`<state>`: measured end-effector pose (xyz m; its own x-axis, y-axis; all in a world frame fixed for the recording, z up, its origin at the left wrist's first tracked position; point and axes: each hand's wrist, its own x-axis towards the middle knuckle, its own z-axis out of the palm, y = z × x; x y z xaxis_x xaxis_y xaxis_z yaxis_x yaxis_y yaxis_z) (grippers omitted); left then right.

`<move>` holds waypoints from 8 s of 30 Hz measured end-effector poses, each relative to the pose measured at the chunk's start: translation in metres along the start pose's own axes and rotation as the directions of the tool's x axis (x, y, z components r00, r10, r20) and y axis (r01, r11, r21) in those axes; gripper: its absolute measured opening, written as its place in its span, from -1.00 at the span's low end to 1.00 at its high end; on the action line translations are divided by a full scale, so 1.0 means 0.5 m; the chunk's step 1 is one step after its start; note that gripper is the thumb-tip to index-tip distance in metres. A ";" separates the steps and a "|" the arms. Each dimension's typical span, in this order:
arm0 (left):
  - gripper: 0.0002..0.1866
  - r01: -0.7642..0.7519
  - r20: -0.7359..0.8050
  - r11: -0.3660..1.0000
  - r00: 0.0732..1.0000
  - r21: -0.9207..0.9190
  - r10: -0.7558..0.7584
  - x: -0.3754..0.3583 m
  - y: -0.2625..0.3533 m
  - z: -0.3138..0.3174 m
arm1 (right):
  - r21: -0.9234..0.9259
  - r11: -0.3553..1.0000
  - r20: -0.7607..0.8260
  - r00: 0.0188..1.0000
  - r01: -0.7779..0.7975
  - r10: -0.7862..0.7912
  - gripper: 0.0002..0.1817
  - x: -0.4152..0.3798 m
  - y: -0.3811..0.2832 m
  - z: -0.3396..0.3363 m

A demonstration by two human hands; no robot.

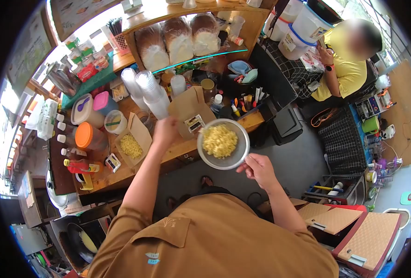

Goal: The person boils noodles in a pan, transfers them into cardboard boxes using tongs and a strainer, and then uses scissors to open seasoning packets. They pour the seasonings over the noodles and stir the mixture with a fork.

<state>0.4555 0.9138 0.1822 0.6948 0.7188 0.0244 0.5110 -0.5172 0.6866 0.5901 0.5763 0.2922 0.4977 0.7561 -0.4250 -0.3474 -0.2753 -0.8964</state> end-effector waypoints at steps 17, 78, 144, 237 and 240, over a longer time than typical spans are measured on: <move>-0.73 -0.067 0.345 0.904 0.934 0.423 -0.092 0.145 -0.010 0.245 | 0.266 0.964 -0.171 0.983 -0.020 0.068 -0.68 0.008 0.089 -0.012; -0.72 -0.210 -0.381 0.324 0.369 -0.923 -0.848 -0.725 -0.157 -0.423 | -0.170 0.985 0.851 0.498 -0.036 0.165 -0.73 -0.049 0.205 0.909; -0.80 0.900 -0.586 0.256 0.000 -0.353 -0.810 -1.378 -0.772 -0.895 | -0.876 0.089 0.472 0.802 0.475 0.366 -0.67 0.110 0.587 0.722; -0.69 0.430 -0.736 0.877 0.661 0.212 -0.146 -0.544 -0.306 -0.447 | -0.557 0.529 -0.184 0.716 -0.640 0.673 -0.73 0.223 0.610 -0.131; -0.65 0.389 -0.604 0.868 0.785 0.310 -0.136 -0.413 -0.267 -0.354 | -0.458 0.582 -0.212 0.718 -0.672 0.662 -0.73 0.204 0.603 -0.211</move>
<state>0.1543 0.9166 0.2140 0.1701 0.9155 0.3645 0.8703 -0.3131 0.3801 0.6198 0.5078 -0.0345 0.2960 0.2348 -0.9259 -0.1728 -0.9402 -0.2937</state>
